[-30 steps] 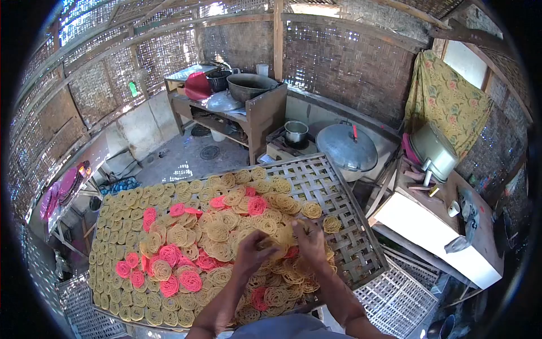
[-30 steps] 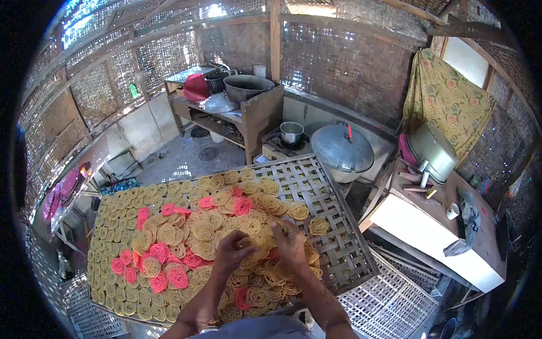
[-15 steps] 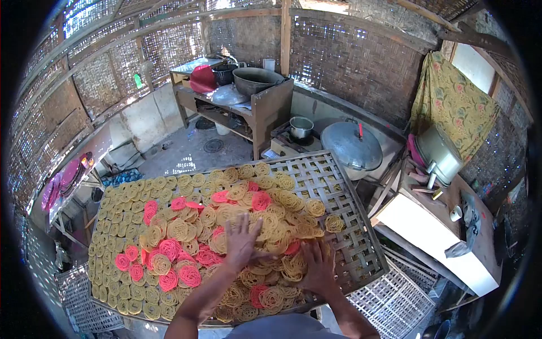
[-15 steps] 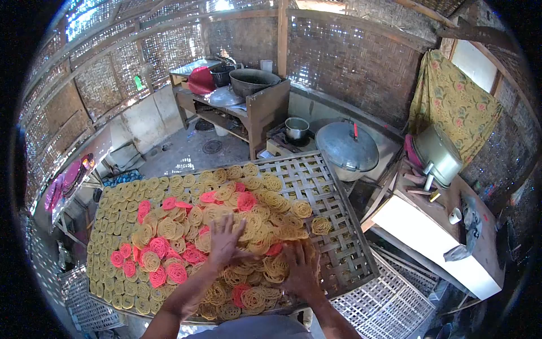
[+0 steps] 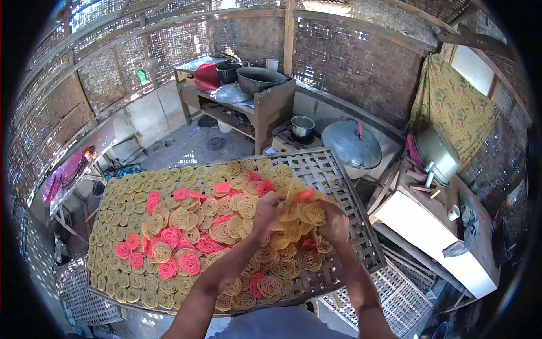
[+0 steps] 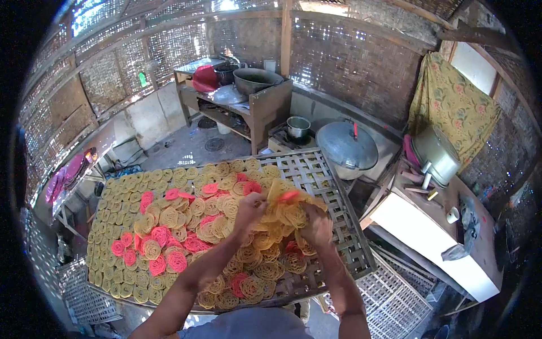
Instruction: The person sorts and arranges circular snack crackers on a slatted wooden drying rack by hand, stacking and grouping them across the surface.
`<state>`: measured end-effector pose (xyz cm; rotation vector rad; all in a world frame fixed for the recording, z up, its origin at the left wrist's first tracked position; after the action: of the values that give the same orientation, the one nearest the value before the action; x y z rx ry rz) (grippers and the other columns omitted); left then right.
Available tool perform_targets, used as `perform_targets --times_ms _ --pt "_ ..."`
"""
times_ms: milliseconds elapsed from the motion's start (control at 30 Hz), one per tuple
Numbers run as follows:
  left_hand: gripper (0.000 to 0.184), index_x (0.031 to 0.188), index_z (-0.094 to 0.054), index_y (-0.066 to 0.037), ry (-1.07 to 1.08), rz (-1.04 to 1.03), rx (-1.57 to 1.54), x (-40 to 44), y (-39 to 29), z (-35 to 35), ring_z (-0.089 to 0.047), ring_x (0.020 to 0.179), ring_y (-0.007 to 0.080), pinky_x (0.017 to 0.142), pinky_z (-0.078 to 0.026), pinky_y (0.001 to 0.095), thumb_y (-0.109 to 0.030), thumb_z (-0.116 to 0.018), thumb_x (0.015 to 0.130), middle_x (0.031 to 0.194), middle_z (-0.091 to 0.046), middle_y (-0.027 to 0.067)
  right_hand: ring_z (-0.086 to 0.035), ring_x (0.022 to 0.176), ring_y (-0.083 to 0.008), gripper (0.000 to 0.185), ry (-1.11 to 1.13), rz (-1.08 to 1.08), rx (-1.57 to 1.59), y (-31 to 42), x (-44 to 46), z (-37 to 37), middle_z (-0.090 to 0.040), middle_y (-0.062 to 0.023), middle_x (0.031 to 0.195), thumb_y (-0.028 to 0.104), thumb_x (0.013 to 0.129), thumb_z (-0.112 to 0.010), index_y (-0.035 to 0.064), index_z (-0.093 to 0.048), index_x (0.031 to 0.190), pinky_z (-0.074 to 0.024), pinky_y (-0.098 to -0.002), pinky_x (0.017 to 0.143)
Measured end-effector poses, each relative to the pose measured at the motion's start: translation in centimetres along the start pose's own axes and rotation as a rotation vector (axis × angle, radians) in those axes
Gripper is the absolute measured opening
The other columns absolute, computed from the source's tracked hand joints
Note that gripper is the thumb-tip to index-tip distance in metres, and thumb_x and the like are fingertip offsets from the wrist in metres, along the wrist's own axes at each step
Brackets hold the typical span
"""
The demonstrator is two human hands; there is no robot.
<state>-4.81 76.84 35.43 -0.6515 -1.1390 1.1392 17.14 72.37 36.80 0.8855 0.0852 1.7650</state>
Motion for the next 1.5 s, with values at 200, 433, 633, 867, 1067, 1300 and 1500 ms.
perform_targets --times_ms 200,433,633,867,1067,1300,1500 --pt "0.075 0.144 -0.05 -0.008 0.128 -0.098 0.337 -0.9 0.9 3.6 -0.053 0.13 0.0336 0.107 -0.043 0.0416 -0.036 -0.08 0.082 0.142 -0.052 0.0211 -0.053 0.128 -0.0381 0.064 0.126 0.068 -0.039 1.1 1.7 1.5 -0.057 -0.024 0.133 0.018 0.073 -0.075 0.0018 -0.057 0.132 -0.0383 -0.0516 0.109" --pt "0.116 0.158 -0.025 -0.011 0.548 -0.159 0.59 -18.8 -2.0 6.9 -0.009 0.151 0.0474 0.12 -0.008 0.0602 -0.078 -0.066 0.073 0.161 -0.014 0.03 -0.017 0.148 -0.0487 0.105 0.568 0.26 -0.121 8.2 -11.4 -0.5 -0.025 -0.0235 0.159 0.078 0.075 -0.063 0.0144 -0.037 0.153 -0.008 -0.0692 0.117" --pt "0.106 0.157 -0.031 -0.016 0.63 -0.177 0.708 -21.0 -1.1 5.3 -0.007 0.152 0.0454 0.12 -0.006 0.062 -0.07 -0.071 0.074 0.162 -0.012 0.0293 -0.018 0.15 -0.0425 0.113 0.73 0.437 -0.145 9.9 -12.3 -7.4 -0.023 -0.0214 0.161 0.076 0.065 -0.072 0.0232 -0.032 0.157 -0.0099 -0.0671 0.117" --pt "0.081 0.14 -0.053 -0.015 0.368 -0.182 0.514 -17.5 -1.8 6.0 -0.039 0.139 0.0384 0.115 -0.03 0.0555 -0.04 -0.084 0.07 0.153 -0.037 0.0194 -0.051 0.127 -0.0323 0.097 0.55 0.639 -0.165 8.2 -8.4 -8.8 -0.049 -0.0107 0.143 0.036 0.059 -0.085 0.0208 -0.047 0.147 -0.0416 -0.0513 0.105" --pt "0.081 0.14 -0.052 -0.013 0.059 -0.13 0.46 -15.3 -1.5 8.0 -0.053 0.126 0.0381 0.106 -0.044 0.0464 -0.02 -0.086 0.068 0.145 -0.049 0.0158 -0.067 0.093 -0.0288 0.045 0.259 0.505 0.19 7.4 -3.7 -6.9 -0.07 -0.0094 0.102 0.019 0.068 -0.081 0.0105 -0.071 0.11 -0.055 -0.0395 0.085" --pt "0.095 0.153 -0.036 -0.015 -0.157 -0.013 0.671 -13.3 -0.8 12.2 -0.045 0.133 0.0445 0.111 -0.038 0.0504 -0.016 -0.084 0.072 0.148 -0.042 0.0254 -0.072 0.091 -0.026 0.044 0.478 0.177 0.269 6.5 1.7 -5.4 -0.074 -0.0131 0.1 0.036 0.08 -0.08 0.0055 -0.073 0.111 -0.0554 -0.0367 0.086" --pt "0.114 0.158 -0.022 -0.011 -0.161 0.184 0.802 -22.9 -3.3 10.6 -0.013 0.15 0.0477 0.121 -0.013 0.0583 -0.046 -0.085 0.07 0.159 -0.018 0.0316 -0.072 0.097 -0.0285 0.058 0.623 0.147 0.225 7.9 3.9 -1.7 -0.073 -0.0142 0.106 0.054 0.081 -0.074 0.0046 -0.072 0.112 -0.0548 -0.0378 0.087"
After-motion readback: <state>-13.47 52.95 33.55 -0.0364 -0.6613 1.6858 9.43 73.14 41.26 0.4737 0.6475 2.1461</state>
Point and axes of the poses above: each hand's wrist, its own x-axis towards the middle knuckle, its own z-axis out of the back of the hand, y = z × x, the point moved 7 cm from there along x, towards the middle knuckle
